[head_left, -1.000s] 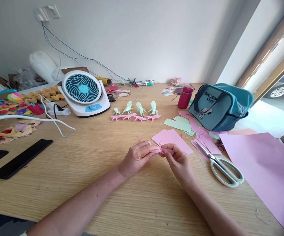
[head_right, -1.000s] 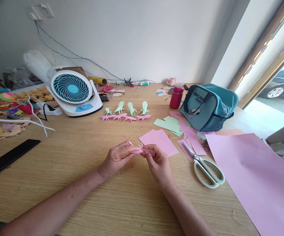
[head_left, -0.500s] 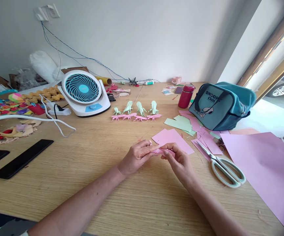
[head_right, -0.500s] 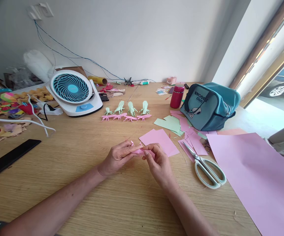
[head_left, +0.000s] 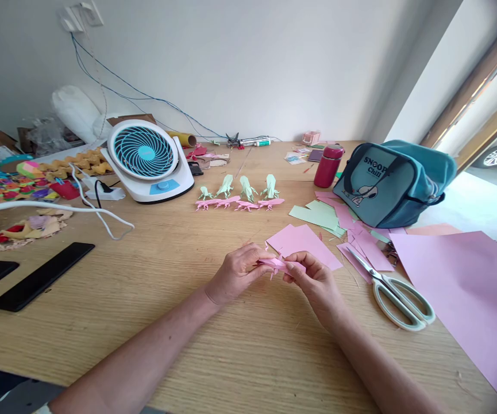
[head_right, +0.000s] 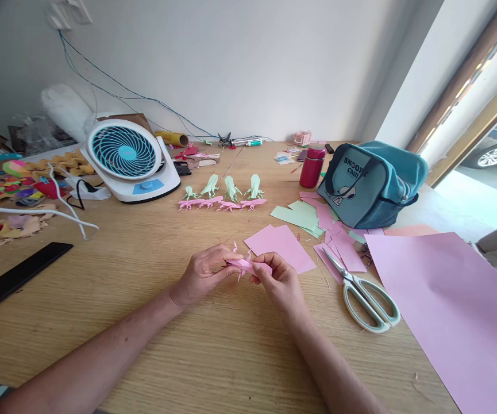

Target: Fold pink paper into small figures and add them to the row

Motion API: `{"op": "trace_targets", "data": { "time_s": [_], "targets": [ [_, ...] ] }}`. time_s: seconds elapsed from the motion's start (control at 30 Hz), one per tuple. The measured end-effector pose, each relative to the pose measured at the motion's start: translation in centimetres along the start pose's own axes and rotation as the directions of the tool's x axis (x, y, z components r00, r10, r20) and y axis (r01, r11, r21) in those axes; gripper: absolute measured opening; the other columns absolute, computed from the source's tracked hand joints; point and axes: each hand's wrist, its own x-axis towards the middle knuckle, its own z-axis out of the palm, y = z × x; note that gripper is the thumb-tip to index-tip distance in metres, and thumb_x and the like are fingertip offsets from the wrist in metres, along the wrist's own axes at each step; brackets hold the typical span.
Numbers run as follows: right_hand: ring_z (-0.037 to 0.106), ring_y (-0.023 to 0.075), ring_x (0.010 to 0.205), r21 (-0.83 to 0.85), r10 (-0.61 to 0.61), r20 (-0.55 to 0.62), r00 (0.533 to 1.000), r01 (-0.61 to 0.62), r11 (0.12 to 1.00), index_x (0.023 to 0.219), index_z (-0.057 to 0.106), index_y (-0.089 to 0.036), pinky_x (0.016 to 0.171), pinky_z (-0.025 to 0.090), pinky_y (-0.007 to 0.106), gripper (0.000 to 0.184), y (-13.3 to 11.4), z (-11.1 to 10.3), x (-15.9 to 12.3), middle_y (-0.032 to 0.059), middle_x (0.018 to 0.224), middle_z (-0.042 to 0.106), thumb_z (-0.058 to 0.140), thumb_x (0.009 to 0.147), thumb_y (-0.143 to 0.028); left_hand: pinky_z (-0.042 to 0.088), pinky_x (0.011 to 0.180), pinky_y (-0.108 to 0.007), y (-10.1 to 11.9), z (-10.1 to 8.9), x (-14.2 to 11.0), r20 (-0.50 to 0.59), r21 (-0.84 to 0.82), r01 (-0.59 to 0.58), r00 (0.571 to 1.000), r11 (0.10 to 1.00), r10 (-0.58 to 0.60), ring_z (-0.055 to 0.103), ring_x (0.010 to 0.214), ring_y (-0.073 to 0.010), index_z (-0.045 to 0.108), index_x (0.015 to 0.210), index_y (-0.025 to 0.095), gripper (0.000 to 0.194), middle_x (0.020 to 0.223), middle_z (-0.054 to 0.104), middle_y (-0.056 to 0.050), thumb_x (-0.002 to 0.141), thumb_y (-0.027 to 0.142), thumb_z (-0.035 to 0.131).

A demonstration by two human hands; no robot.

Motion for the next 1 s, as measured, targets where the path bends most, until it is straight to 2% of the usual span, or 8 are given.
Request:
{"op": "trace_targets", "data": {
  "time_s": [0.13,0.3,0.57,0.67,0.8,0.93,1.0],
  "targets": [
    [0.059,0.0122,0.065,-0.019,0.0,-0.005,1.0,0.0,1.0,0.085,0.065,-0.02,0.064,0.047,0.026,0.027,0.5,-0.1,0.2,-0.0004,0.075,0.064,0.072,0.079,-0.045,0.051,0.085,-0.027,0.0,0.2,0.0,-0.025,0.046,-0.016,1.0,0.999,0.018,0.066,0.09,-0.0146,0.065,0.107,0.019,0.018,0.097,0.073,-0.004,0.088,0.019,0.065],
    [0.061,0.0138,0.066,-0.058,-0.039,-0.013,0.999,0.038,0.998,0.085,0.065,-0.02,0.063,0.048,0.026,0.027,1.1,0.0,0.3,0.0011,0.078,0.067,0.073,0.078,-0.046,0.052,0.086,-0.027,0.1,0.1,-0.1,0.084,0.084,-0.016,0.996,0.996,0.009,0.067,0.09,-0.0145,0.065,0.105,0.019,0.015,0.097,0.072,-0.004,0.092,0.018,0.059],
    [0.062,0.0159,0.065,-0.175,-0.055,-0.014,0.998,0.051,0.983,0.086,0.063,-0.021,0.064,0.048,0.028,0.024,1.1,0.0,0.2,0.0013,0.073,0.068,0.067,0.082,-0.044,0.052,0.08,-0.025,0.5,0.2,0.1,0.116,0.101,0.009,0.993,0.995,-0.02,0.067,0.086,-0.0139,0.066,0.103,0.019,0.012,0.095,0.072,-0.003,0.092,0.019,0.059],
    [0.062,0.017,0.068,-0.225,-0.061,0.013,0.998,0.063,0.972,0.091,0.064,-0.021,0.066,0.048,0.029,0.021,1.1,-0.1,0.2,0.0016,0.076,0.068,0.066,0.083,-0.04,0.051,0.078,-0.025,0.5,0.3,0.1,0.111,0.082,0.069,0.991,0.994,-0.078,0.066,0.085,-0.0143,0.067,0.102,0.018,0.013,0.094,0.072,-0.004,0.091,0.018,0.06],
    [0.062,0.0198,0.08,-0.362,-0.081,0.06,0.995,0.097,0.927,0.094,0.065,-0.022,0.071,0.047,0.031,0.017,0.8,-0.3,0.1,0.0039,0.09,0.07,0.066,0.082,-0.034,0.051,0.075,-0.023,0.6,0.5,0.1,0.072,-0.002,0.207,0.976,0.978,-0.207,0.066,0.082,-0.0139,0.069,0.102,0.017,0.017,0.094,0.073,-0.004,0.086,0.017,0.065],
    [0.061,0.0204,0.08,-0.507,-0.142,0.066,0.988,0.156,0.848,0.093,0.067,-0.023,0.071,0.046,0.032,0.013,0.6,-0.4,-0.1,0.0038,0.092,0.07,0.064,0.083,-0.029,0.052,0.072,-0.021,0.5,0.7,0.1,0.098,-0.075,0.303,0.951,0.95,-0.295,0.067,0.079,-0.0132,0.071,0.102,0.017,0.02,0.094,0.074,-0.004,0.084,0.016,0.063],
    [0.061,0.0208,0.079,-0.524,-0.135,0.057,0.989,0.145,0.839,0.093,0.068,-0.023,0.07,0.046,0.032,0.013,0.6,-0.5,0.0,0.0041,0.091,0.07,0.064,0.083,-0.031,0.053,0.074,-0.021,0.5,0.8,0.1,0.112,-0.11,0.331,0.941,0.937,-0.319,0.068,0.082,-0.0138,0.072,0.103,0.017,0.021,0.096,0.074,-0.004,0.085,0.016,0.061]
  ]
}}
